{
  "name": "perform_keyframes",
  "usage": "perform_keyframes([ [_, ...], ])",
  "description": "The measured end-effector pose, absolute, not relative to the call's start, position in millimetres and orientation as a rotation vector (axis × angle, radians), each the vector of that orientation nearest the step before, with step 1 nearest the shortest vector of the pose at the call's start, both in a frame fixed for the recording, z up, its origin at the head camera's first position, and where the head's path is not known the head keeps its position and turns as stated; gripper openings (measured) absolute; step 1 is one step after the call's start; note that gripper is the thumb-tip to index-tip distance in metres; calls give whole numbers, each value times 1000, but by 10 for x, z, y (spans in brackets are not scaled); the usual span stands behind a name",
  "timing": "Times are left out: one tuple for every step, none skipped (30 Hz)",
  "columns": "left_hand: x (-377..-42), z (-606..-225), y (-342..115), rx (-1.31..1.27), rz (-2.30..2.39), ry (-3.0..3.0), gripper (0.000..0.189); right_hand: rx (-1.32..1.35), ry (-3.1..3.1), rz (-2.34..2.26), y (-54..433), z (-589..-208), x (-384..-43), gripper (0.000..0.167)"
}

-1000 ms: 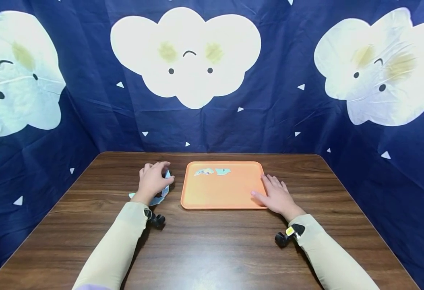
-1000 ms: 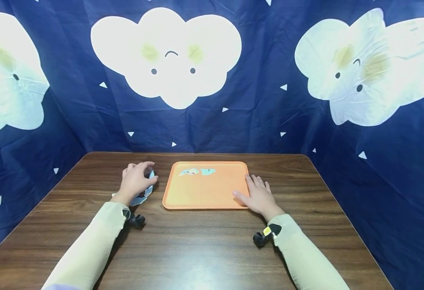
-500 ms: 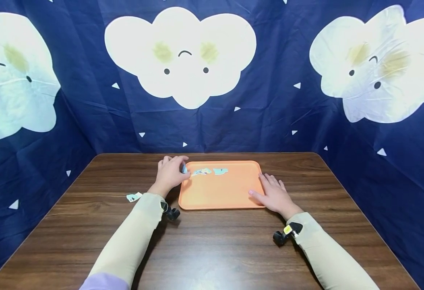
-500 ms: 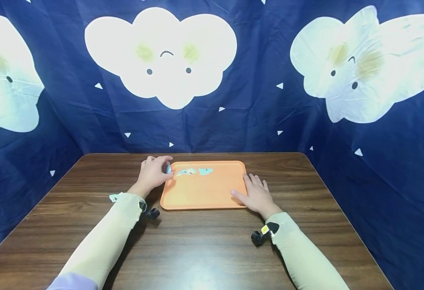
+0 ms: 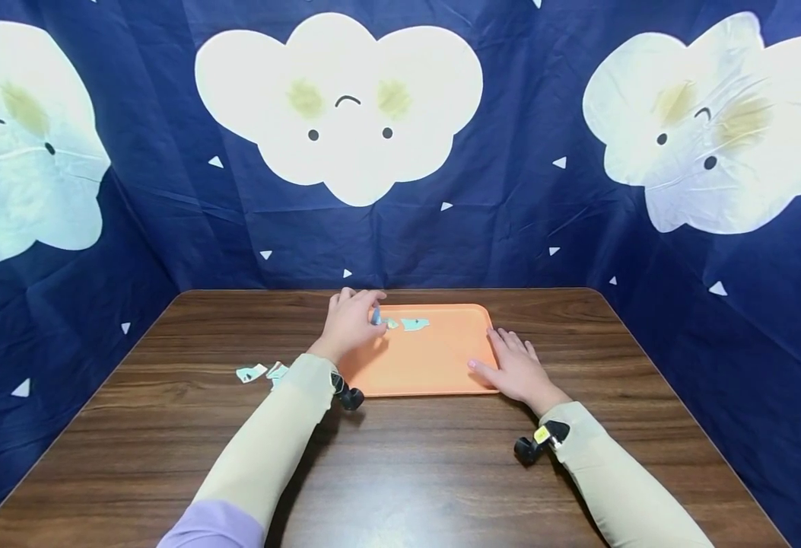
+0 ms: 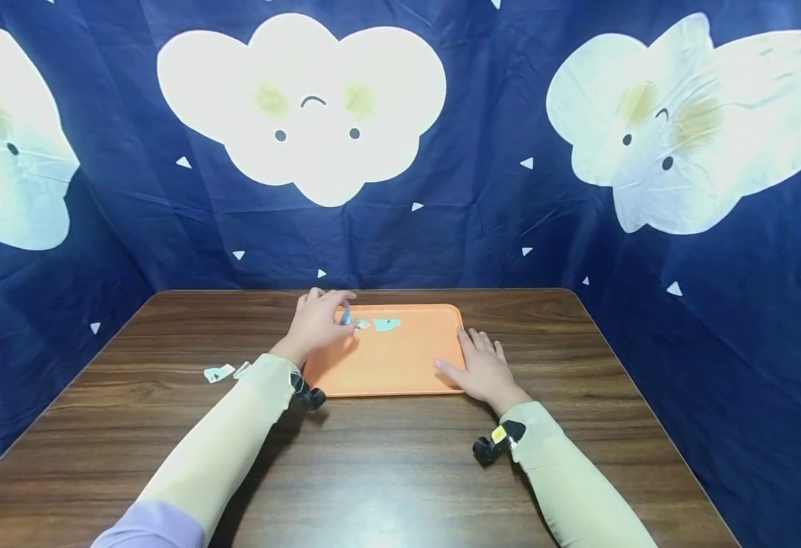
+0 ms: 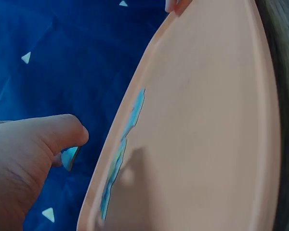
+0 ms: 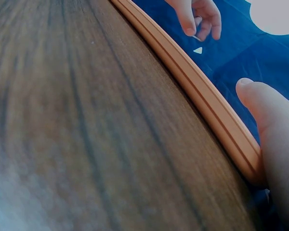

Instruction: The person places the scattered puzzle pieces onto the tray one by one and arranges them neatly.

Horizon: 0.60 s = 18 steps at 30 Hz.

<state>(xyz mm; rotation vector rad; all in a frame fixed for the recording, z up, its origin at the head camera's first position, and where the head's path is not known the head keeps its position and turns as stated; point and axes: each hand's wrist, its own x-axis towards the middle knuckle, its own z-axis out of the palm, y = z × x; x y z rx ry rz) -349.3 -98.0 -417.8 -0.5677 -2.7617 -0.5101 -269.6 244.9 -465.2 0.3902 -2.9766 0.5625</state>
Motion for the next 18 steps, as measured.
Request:
perform_keyframes([
  [-3492, -4168, -951, -575, -510, -2758, 59, 392, -2973, 565, 2450, -4650, -2697, 96],
  [-3490, -4157, -923, -582, -515, -2753, 59, 393, -2969, 564, 2453, -4651, -2701, 96],
  [-3491, -4153, -897, -588, -519, -2748, 58, 392, -2968, 564, 2453, -4651, -2703, 96],
  [-3489, -4152, -874, -591, -518, -2746, 57, 392, -2964, 564, 2452, -4654, -2702, 96],
  [-3487, -4147, -851, -594, -518, -2747, 57, 392, -2962, 565, 2451, -4659, -2704, 97],
  [-3489, -4145, -831, -597, -520, -2748, 57, 393, -2960, 565, 2451, -4661, -2706, 97],
  [-3492, -4145, -812, -599, -519, -2749, 56, 394, -2958, 564, 2450, -4664, -2709, 97],
  [-3498, -4148, -793, -601, -519, -2750, 56, 394, -2958, 563, 2449, -4663, -2711, 97],
  [-3506, -4154, -774, -603, -515, -2753, 56, 394, -2958, 562, 2448, -4663, -2711, 97],
  [-3512, -4153, -753, -604, -511, -2758, 55, 393, -2956, 564, 2448, -4662, -2712, 96],
  [-3519, -4151, -730, -608, -513, -2763, 56, 392, -2955, 566, 2448, -4662, -2712, 96],
  [-3527, -4151, -705, -613, -510, -2767, 56, 390, -2953, 569, 2448, -4661, -2712, 96],
  [-3535, -4149, -678, -621, -513, -2770, 56, 388, -2952, 570, 2450, -4660, -2710, 96],
  [-3543, -4146, -650, -628, -520, -2775, 55, 387, -2951, 572, 2451, -4659, -2708, 96],
  [-3552, -4141, -621, -633, -520, -2780, 55, 386, -2952, 572, 2451, -4658, -2707, 96],
  [-3561, -4134, -592, -637, -517, -2784, 55, 387, -2951, 575, 2451, -4656, -2706, 96],
  [-3573, -4128, -560, -644, -518, -2783, 55, 388, -2951, 576, 2450, -4653, -2707, 96],
  [-3585, -4121, -529, -649, -517, -2783, 55, 389, -2950, 574, 2450, -4652, -2711, 96],
])
